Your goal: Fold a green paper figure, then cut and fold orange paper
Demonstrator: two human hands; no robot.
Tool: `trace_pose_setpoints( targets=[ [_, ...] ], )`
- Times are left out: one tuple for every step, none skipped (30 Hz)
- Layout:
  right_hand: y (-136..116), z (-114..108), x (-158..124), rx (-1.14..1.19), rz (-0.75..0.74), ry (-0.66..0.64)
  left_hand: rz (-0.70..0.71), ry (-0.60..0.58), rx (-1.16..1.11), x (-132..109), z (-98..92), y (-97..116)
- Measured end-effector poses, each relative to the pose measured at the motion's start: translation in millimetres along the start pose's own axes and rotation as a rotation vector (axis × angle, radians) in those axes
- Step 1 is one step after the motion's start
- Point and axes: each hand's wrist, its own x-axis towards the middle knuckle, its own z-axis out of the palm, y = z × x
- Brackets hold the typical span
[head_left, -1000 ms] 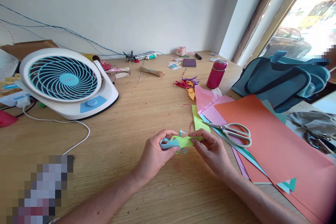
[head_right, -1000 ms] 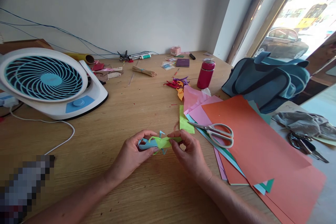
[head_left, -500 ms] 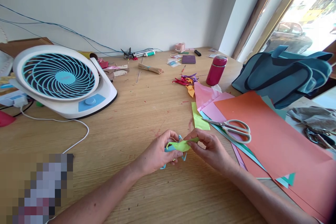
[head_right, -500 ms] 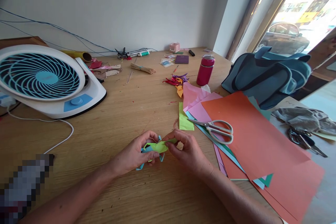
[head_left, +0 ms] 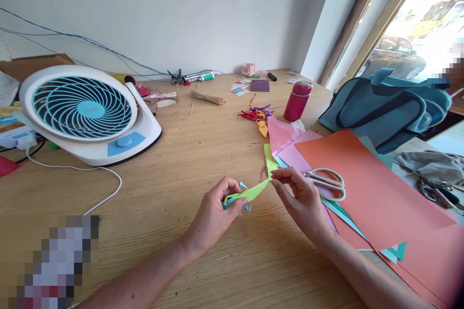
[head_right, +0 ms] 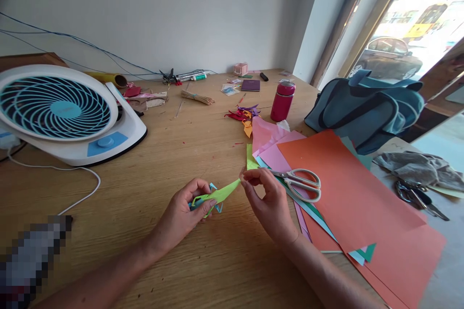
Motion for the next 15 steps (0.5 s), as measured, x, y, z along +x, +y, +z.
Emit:
trace_pose_setpoints(
  targets=[
    [0.2, 1.3, -1.1, 0.025, 0.021, -0.031, 0.003, 0.003, 0.006, -0.6, 0.1, -0.3],
    [-0.2, 2.6, -2.3, 0.041, 0.041, -0.058, 0.007, 0.008, 0.015, -1.0, 0.2, -0.8],
    [-1.0, 3.8, -3.5, 0.052, 0.059, -0.077, 0.013, 0.014, 0.027, -1.2, 0.2, -1.4],
    [-2.0, 4.7, -4.5, 0.06, 0.074, -0.09, 0.02, 0.018, 0.039, -1.2, 0.3, -1.8],
    [-3.0, 5.3, -5.1, 0.07, 0.086, -0.097, 0.026, 0.022, 0.049, -1.2, 0.3, -2.1],
    [-3.8, 5.5, -5.3, 0.08, 0.094, -0.099, 0.032, 0.025, 0.059, -1.1, 0.4, -2.1],
    [-4.4, 5.5, -5.2, 0.089, 0.1, -0.1, 0.038, 0.03, 0.067, -1.0, 0.6, -1.8],
    [-4.7, 5.2, -4.8, 0.095, 0.105, -0.099, 0.046, 0.034, 0.076, -1.0, 0.8, -1.3],
    [-4.9, 4.7, -4.3, 0.097, 0.112, -0.1, 0.054, 0.039, 0.086, -1.0, 1.1, -0.5],
    [-5.0, 4.0, -3.7, 0.099, 0.119, -0.102, 0.064, 0.044, 0.095, -1.0, 1.5, 0.4],
    [-5.1, 3.3, -3.1, 0.1, 0.123, -0.106, 0.074, 0.047, 0.103, -1.1, 1.9, 1.4],
    [-5.3, 2.5, -2.5, 0.102, 0.123, -0.113, 0.083, 0.051, 0.109, -1.3, 2.2, 2.4],
    [-5.6, 1.6, -2.1, 0.103, 0.117, -0.121, 0.091, 0.053, 0.114, -1.5, 2.5, 3.2],
    [-6.0, 0.8, -1.8, 0.103, 0.106, -0.129, 0.095, 0.049, 0.117, -1.7, 2.7, 3.9],
    [-6.5, 0.0, -1.5, 0.104, 0.094, -0.136, 0.094, 0.042, 0.114, -1.9, 3.0, 4.3]
  ],
)
